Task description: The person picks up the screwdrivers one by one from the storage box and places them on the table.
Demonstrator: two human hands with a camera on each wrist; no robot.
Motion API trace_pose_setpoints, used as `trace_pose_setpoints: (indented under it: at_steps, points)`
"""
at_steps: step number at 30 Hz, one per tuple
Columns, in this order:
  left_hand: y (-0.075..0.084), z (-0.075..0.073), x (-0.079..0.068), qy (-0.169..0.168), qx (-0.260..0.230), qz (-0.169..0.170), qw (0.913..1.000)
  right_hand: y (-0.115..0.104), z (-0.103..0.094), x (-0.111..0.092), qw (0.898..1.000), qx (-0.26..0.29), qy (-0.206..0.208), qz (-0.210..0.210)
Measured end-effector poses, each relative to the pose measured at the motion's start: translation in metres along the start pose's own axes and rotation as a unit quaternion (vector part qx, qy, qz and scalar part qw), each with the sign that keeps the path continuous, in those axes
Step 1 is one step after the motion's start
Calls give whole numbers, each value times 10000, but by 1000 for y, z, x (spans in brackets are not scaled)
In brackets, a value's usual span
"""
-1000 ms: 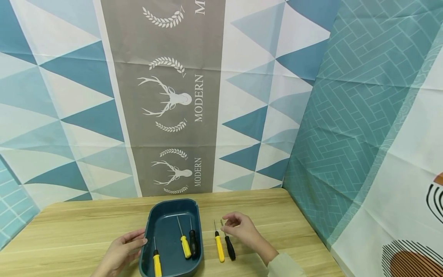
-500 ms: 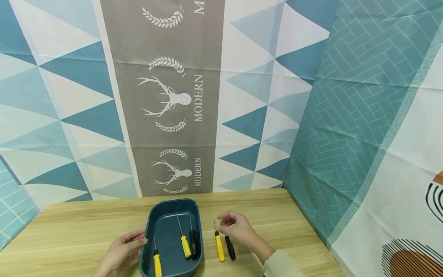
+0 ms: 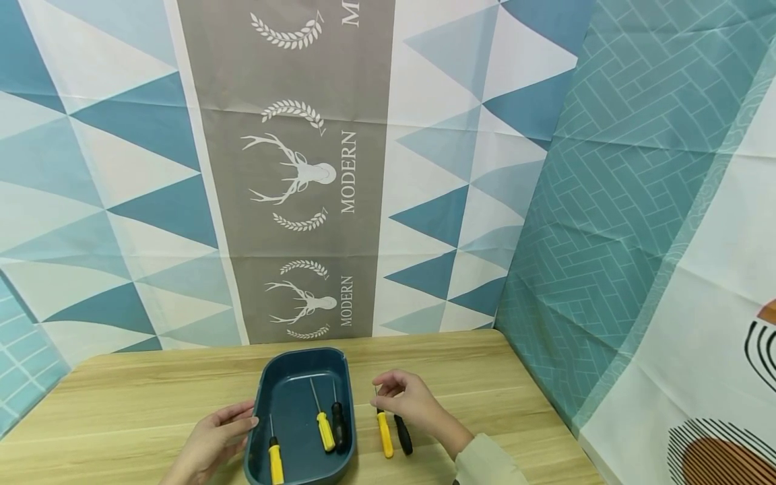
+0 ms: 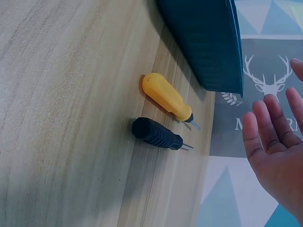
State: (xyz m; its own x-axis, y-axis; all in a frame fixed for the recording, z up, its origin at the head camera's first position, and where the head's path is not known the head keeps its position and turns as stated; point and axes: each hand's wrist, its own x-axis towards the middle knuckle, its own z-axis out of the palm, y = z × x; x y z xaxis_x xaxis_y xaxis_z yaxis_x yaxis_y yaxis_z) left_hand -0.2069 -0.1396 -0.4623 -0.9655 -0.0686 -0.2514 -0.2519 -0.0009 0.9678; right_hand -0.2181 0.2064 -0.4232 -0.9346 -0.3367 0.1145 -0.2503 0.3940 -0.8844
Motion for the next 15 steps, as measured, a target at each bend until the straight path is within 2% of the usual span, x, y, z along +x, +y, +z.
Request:
trace_pose_setpoints:
  at_steps: [15]
  points:
    - [0, -1, 1, -25, -13, -6, 10000, -3, 5, 3, 9998, -70, -171, 36]
